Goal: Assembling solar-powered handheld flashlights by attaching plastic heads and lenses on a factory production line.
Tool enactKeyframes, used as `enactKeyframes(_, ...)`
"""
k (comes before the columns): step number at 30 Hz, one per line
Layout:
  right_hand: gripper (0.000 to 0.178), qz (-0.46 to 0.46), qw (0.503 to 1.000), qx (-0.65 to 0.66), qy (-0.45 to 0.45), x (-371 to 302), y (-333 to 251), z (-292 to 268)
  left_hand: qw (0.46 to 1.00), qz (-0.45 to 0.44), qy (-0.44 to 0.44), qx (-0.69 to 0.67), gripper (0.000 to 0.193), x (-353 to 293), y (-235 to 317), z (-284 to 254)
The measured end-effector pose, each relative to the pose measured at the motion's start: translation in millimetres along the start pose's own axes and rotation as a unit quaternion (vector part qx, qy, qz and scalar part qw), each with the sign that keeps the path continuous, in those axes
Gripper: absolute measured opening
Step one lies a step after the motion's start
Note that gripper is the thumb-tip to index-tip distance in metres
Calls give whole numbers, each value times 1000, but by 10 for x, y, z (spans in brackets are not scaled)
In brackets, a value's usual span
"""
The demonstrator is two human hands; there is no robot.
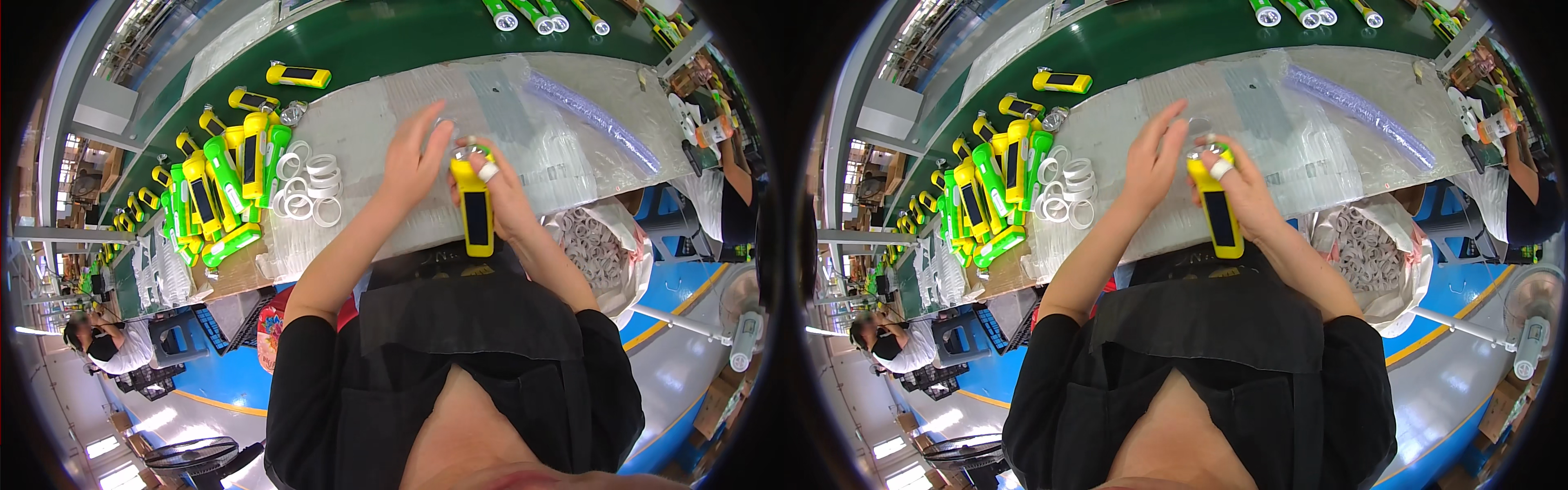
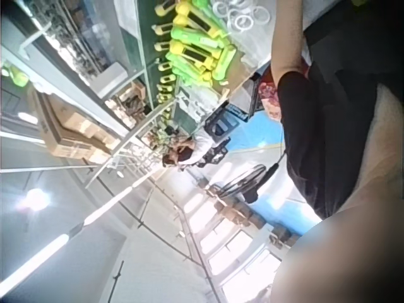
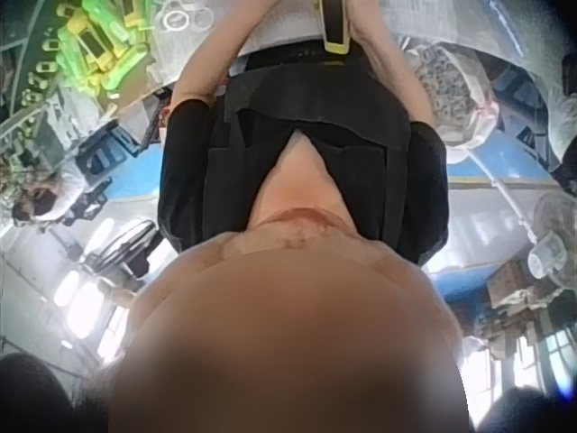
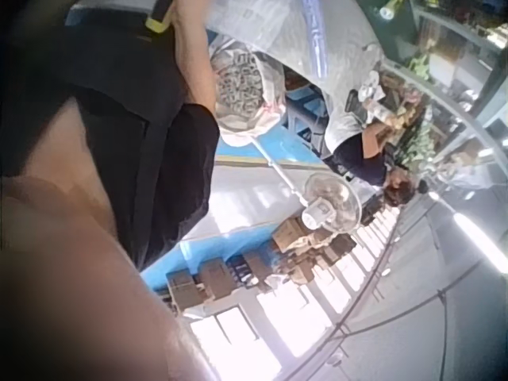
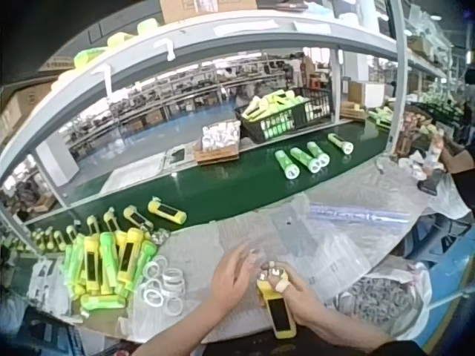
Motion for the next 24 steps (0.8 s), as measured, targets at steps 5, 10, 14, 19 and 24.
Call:
enactKeyframes(5,40,-22,997,-37,68,-35,-104,-201,953,63,-56,290,52,101,-458,226)
enactKeyframes(10,42,-16,998,-15,55,-48,-138,-243,963,70,-72,250,52,117,-595,192)
enactKeyframes(14,42,-10,999,-29,27,-4,-153,-223,995,41,-49,77,45,109,-289,50)
enactKeyframes(19,42,-17,995,-67,-77,72,-154,15,985,76,-154,20,42,-128,283,-185)
enactKeyframes(24,40,-5,988,-103,-117,79,-132,191,988,109,-106,21,44,-274,404,-377)
Point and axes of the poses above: each hand's wrist, its own x-axis towards the middle knuckle, its own z-axis out of the palm, y = z × x, the point moved 2 cm from there along x, towards the middle knuckle, and after that the axes turned 2 degrees about y, right-handed, at the moved point
